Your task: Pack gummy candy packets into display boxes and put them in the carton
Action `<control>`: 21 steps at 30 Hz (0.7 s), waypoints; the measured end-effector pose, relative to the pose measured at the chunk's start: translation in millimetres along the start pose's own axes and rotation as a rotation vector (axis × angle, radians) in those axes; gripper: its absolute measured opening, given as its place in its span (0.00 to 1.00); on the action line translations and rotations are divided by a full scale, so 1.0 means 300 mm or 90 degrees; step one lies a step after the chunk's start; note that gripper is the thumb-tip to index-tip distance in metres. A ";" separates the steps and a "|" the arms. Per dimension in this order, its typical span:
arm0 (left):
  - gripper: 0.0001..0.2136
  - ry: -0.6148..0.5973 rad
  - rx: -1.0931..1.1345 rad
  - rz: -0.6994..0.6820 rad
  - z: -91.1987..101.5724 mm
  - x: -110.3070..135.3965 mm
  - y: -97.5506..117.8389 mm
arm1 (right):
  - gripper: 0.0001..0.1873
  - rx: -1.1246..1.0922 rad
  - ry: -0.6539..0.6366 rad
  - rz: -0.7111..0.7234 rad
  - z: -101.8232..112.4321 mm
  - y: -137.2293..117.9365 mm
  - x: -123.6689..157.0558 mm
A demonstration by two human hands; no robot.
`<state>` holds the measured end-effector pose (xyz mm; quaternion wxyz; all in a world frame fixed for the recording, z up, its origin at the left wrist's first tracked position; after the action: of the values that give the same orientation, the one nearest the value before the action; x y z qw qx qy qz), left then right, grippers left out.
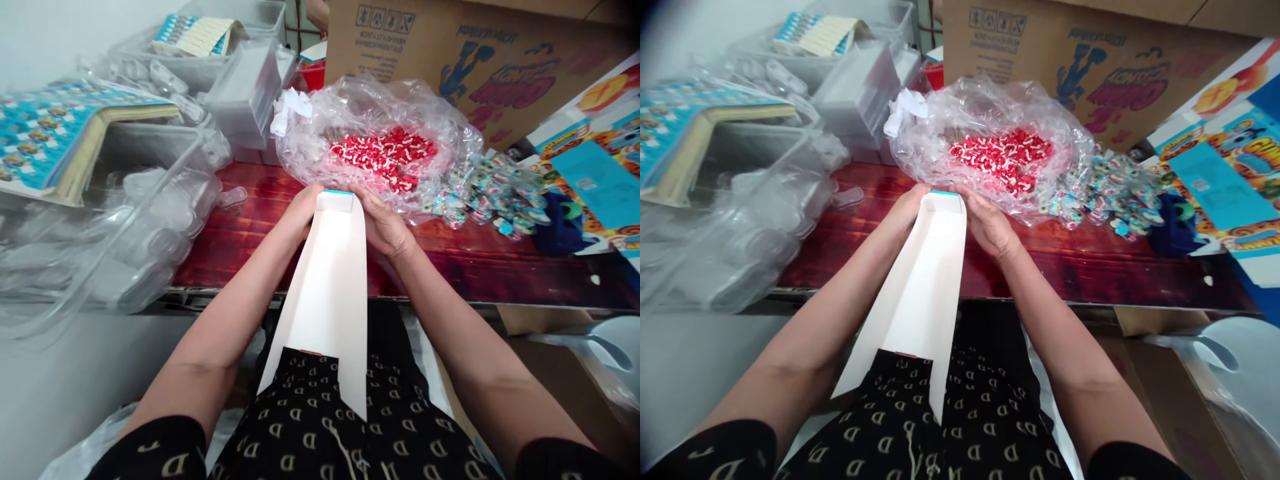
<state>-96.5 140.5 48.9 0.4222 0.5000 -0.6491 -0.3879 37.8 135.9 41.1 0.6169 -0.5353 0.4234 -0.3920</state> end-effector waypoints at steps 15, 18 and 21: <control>0.17 0.087 0.142 0.037 -0.005 0.005 -0.017 | 0.26 0.029 0.230 -0.036 0.008 0.069 -0.011; 0.18 -0.015 0.249 0.054 -0.036 0.026 -0.011 | 0.30 0.048 0.239 -0.017 0.023 0.039 -0.015; 0.13 -0.058 0.279 0.005 -0.055 0.040 -0.013 | 0.32 0.062 0.230 -0.009 0.016 0.018 -0.013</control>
<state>-81.7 126.8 52.9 0.2755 0.5591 -0.7383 -0.2578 41.1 141.9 36.6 0.5532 -0.4287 0.5042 -0.5060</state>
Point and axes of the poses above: each hand's wrist, its own x-axis away from the middle knuckle, its own z-axis out of the back of the hand, y = z × x, the point moved 7 cm from there along -x, towards the middle knuckle, and after that the axes turned 13 degrees about x, right-handed, at the moved point
